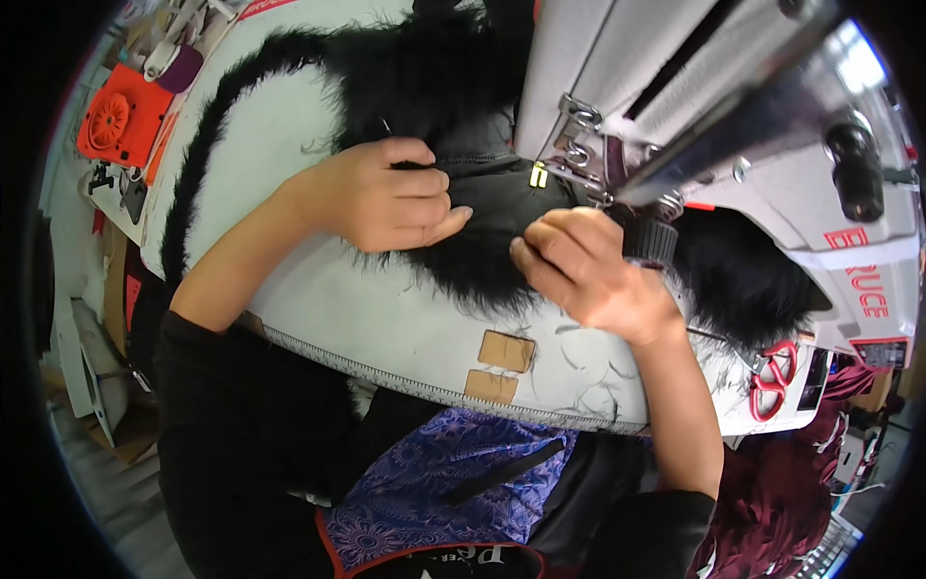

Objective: The person is using an industrial sewing machine to attach black fur trim to a garment.

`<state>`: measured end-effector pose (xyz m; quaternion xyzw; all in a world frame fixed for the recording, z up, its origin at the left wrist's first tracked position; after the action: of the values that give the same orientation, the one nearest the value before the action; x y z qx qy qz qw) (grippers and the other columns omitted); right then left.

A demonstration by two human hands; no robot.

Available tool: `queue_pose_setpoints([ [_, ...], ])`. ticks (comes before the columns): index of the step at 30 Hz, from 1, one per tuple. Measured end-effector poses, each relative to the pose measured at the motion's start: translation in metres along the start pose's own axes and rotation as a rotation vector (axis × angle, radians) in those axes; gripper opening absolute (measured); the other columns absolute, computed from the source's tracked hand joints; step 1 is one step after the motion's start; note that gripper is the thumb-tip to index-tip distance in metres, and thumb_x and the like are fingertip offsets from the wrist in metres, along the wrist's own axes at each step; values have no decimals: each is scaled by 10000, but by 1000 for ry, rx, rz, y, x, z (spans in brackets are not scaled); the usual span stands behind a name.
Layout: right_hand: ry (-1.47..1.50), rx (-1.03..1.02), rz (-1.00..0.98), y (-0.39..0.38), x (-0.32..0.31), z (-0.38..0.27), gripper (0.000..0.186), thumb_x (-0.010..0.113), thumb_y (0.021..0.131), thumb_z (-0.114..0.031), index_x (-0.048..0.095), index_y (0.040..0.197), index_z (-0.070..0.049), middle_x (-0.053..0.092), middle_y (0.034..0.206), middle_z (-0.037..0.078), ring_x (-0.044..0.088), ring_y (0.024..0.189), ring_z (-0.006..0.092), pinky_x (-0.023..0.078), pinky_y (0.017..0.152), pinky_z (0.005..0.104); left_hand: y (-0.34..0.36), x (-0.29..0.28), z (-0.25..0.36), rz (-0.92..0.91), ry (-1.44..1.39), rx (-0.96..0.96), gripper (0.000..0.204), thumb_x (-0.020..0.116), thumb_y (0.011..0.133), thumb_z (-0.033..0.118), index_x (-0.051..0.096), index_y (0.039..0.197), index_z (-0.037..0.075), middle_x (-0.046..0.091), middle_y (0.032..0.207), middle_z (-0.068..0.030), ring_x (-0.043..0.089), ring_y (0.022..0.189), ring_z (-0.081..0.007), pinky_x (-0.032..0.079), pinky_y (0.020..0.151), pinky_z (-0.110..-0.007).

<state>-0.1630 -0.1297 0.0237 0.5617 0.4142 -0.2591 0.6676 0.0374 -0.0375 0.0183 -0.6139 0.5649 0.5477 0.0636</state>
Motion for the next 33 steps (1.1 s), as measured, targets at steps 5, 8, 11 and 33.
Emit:
queue_pose_setpoints([
  [5,-43,200,-176,7,-1,1,281,614,589,-13,546,862,-6,579,1030,117,562,918,283,466,761,373,2,2,1,-66,37,-42,122,652,686,94,634,804,66,467,651,17,521,664,-126,451,743,-297],
  [8,32,354,-250,18,3,-2,372,601,564,7,521,927,-4,559,1094,134,532,956,315,439,804,384,2,5,2,-40,85,-99,122,629,688,92,627,805,57,453,641,9,520,661,-138,451,776,-319],
  [11,62,404,-182,20,12,0,520,616,540,-12,502,1047,-1,549,1082,144,527,928,338,436,787,390,5,7,3,-63,143,-202,147,615,686,100,621,824,50,455,657,4,524,666,-146,445,801,-341],
  [33,117,373,-257,5,2,6,473,578,487,-41,578,960,-22,539,1137,110,464,1069,346,386,913,435,7,13,11,-156,-401,-449,367,674,576,54,590,934,69,550,892,-12,513,908,-187,367,868,-380],
])
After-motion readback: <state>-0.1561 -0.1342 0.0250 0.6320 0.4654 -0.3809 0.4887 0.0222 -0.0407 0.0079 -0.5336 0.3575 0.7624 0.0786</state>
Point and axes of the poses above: each hand's wrist, its own y-axis towards the middle knuckle, its own x-axis out of the palm, z = x × y, the point moved 2 cm from there along y, towards the middle knuckle
